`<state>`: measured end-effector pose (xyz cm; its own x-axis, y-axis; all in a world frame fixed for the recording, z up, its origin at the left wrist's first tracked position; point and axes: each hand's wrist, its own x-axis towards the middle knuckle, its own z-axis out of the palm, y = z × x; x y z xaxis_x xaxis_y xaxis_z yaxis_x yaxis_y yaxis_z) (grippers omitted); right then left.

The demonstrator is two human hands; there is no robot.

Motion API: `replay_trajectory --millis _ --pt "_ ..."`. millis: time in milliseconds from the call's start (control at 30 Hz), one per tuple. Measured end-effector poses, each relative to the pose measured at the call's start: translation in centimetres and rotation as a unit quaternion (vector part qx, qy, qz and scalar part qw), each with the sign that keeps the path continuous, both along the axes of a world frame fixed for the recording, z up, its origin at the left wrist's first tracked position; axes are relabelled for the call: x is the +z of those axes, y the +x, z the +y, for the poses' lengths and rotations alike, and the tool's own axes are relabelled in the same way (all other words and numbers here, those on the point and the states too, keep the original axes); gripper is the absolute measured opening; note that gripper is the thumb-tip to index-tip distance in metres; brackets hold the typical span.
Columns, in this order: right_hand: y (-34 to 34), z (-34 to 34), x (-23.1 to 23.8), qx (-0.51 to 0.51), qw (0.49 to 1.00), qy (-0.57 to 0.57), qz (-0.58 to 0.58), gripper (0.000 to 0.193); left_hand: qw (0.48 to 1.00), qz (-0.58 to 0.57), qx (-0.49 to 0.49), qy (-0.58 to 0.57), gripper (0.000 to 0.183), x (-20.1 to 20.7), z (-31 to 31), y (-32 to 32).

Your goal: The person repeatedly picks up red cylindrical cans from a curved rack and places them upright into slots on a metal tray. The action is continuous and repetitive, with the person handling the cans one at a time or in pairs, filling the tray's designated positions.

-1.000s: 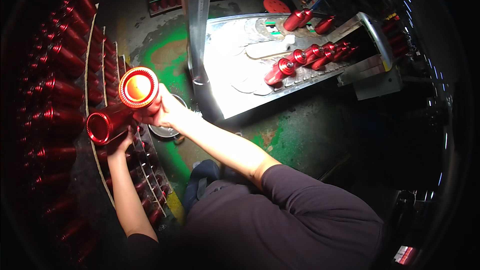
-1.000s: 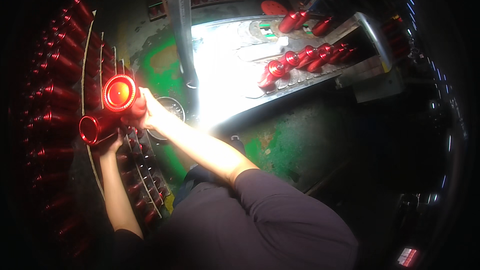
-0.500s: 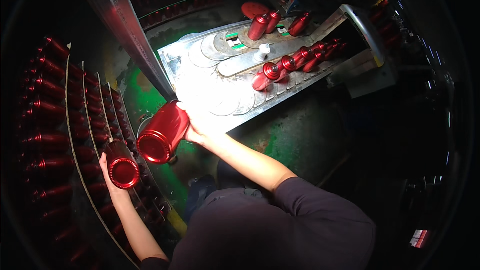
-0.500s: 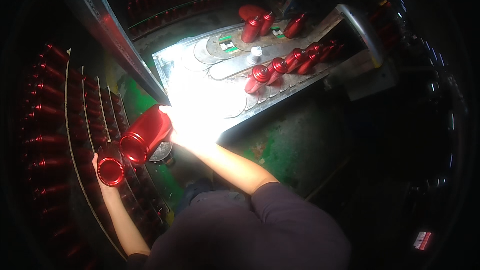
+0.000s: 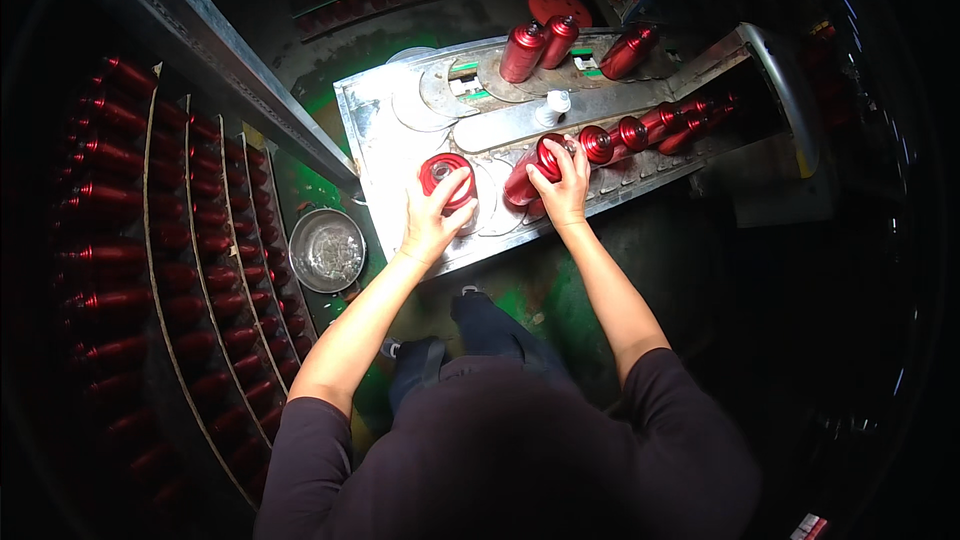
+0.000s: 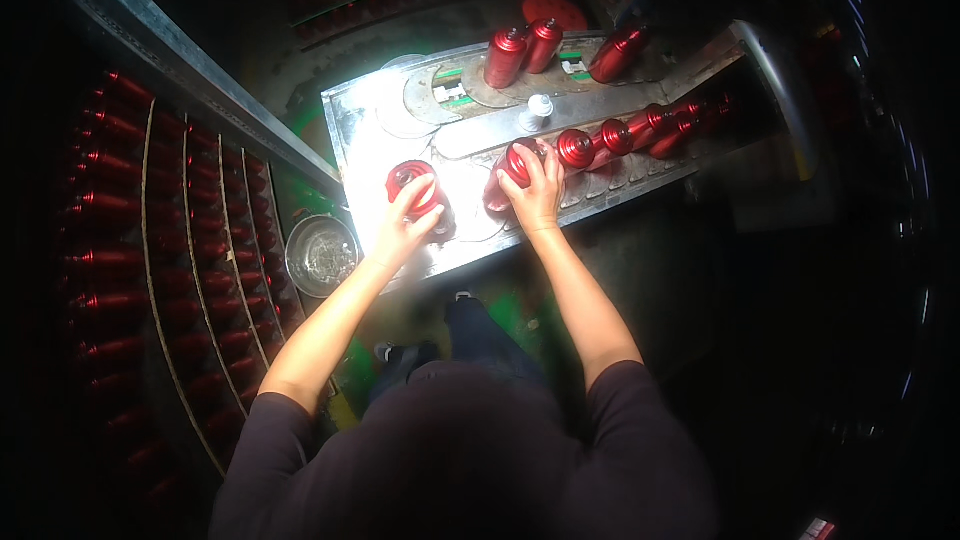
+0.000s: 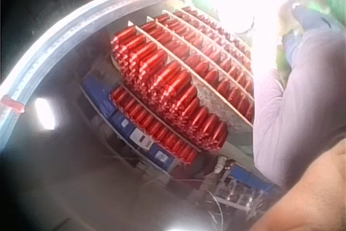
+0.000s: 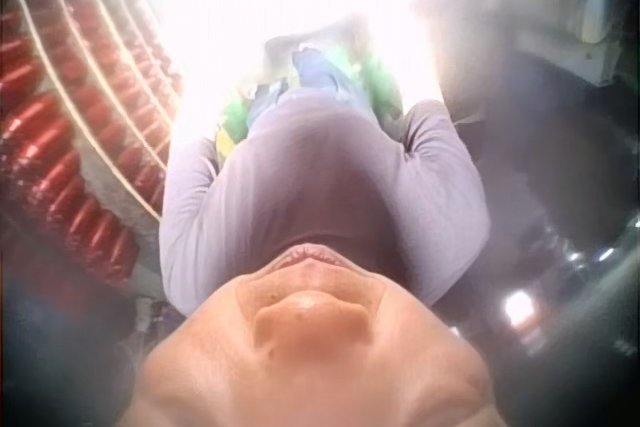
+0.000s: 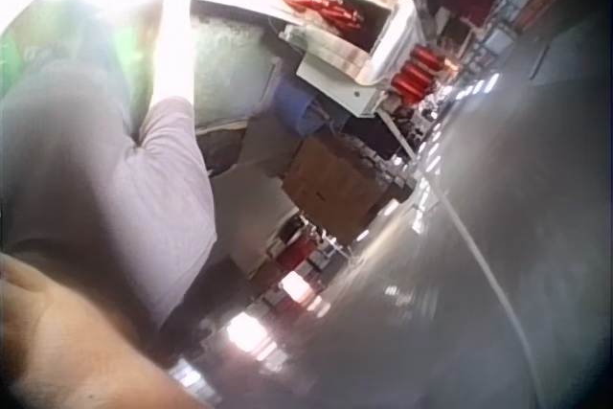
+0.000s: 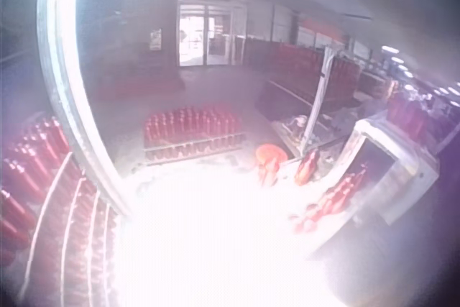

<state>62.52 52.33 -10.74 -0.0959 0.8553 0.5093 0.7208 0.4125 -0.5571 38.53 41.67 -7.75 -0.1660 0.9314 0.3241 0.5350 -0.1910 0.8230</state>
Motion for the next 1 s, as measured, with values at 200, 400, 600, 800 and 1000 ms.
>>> replay_trajectory --millis 200,400,600,800,1000 --pt "2.3 0.1 -5.7 -0.001 0.998 -0.033 -0.053 0.054 0.987 -0.098 -0.097 -0.079 0.053 -8.5 4.2 5.8" --pt "3.6 0.5 -4.5 -0.035 0.994 -0.095 -0.034 0.069 0.991 0.013 -0.107 -0.078 0.063 -11.6 5.5 9.7" --pt "-2.4 -3.4 3.4 0.034 0.992 -0.042 0.116 0.053 0.991 -0.074 -0.049 -0.098 0.066 -3.5 -2.4 4.5" --pt "-18.1 -13.1 14.0 0.330 0.929 -0.027 0.165 0.049 0.972 -0.155 0.173 -0.030 0.056 8.2 -17.8 -7.9" --pt "-36.3 -27.5 20.4 0.622 0.771 0.004 0.136 0.065 0.885 -0.183 0.417 0.097 0.046 17.0 -38.6 -20.7"
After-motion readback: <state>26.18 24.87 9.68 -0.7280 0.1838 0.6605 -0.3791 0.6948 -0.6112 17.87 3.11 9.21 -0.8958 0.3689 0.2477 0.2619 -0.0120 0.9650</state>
